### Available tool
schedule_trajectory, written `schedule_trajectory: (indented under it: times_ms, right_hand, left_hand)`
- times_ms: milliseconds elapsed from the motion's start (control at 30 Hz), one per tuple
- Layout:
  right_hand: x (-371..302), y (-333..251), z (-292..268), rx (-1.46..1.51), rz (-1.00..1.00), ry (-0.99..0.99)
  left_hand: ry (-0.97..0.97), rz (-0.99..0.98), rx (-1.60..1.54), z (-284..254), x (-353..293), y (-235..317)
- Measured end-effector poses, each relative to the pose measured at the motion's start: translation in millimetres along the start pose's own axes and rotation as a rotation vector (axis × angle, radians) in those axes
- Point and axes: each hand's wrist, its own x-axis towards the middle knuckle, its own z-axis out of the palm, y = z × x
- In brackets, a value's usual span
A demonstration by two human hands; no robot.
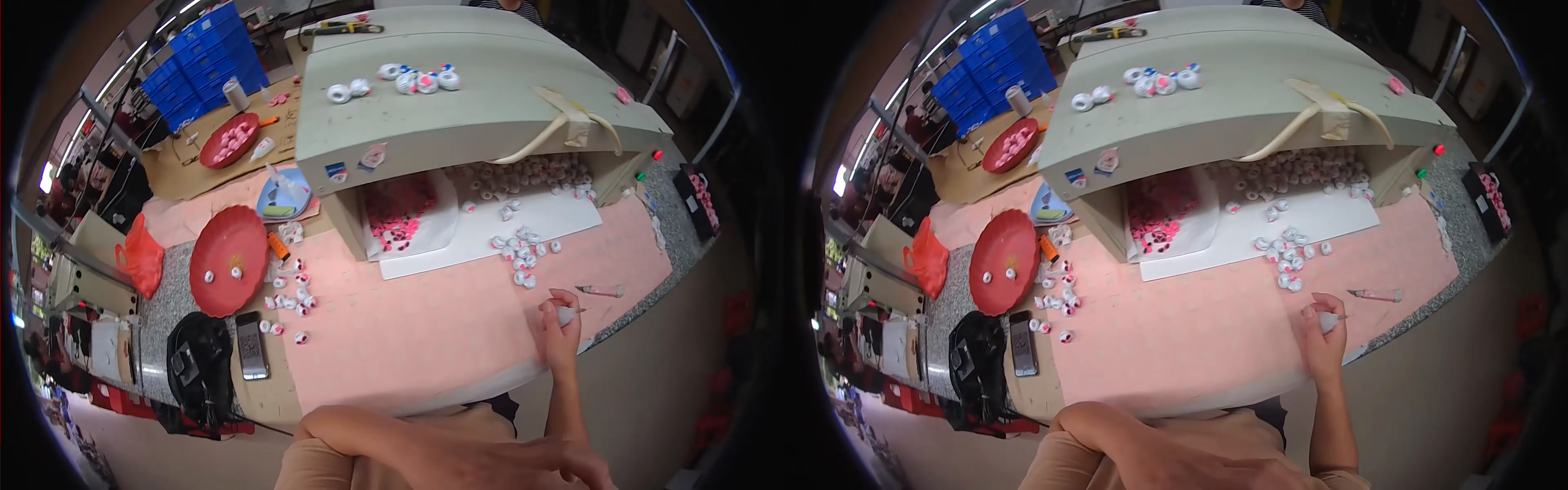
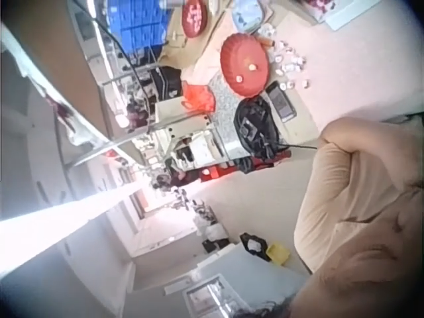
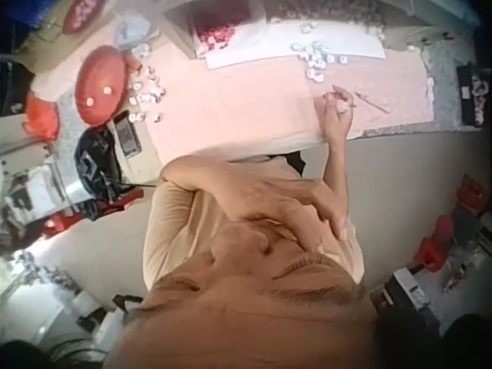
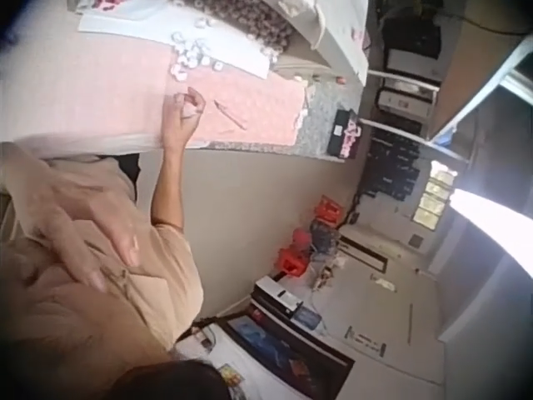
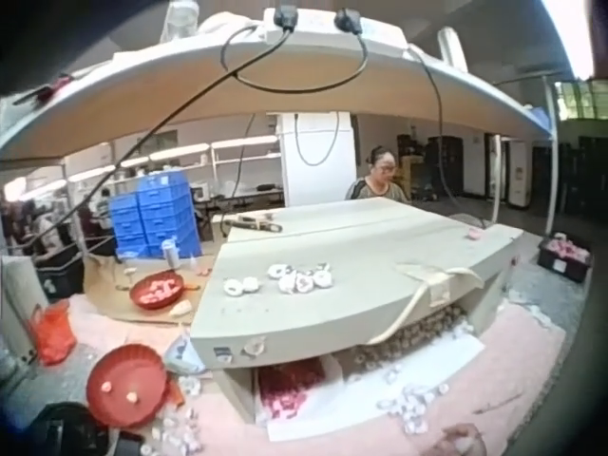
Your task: Gluing small decorative bows onto toy head components on an assembly line.
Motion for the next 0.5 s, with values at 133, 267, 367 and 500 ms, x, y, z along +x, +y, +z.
schedule_trajectory:
  times_ms: [133, 267, 367, 500]
  right_hand:
    - [16.7, -13.4, -6.1, -0.029, 0.072, -0.011]
    - [69.4, -8.5, -15.7, -0.058, -0.11, 0.11]
    - [114.3, 18.8, -19.9, -0.019, -0.109, 0.168]
    - [127.0, 31.0, 8.5, 0.006, 0.005, -0.003]
  left_hand:
    - [-0.118, -0.155, 0.082, -11.8, -2.5, -7.3]
    - [-0.424, -0.506, 0.659, -46.1, -19.8, -58.5]
    - [-0.091, -0.499, 1.297, -137.3, -37.8, -135.0]
    - [0.468, -0.647, 1.4, -242.4, -26.5, -177.3]
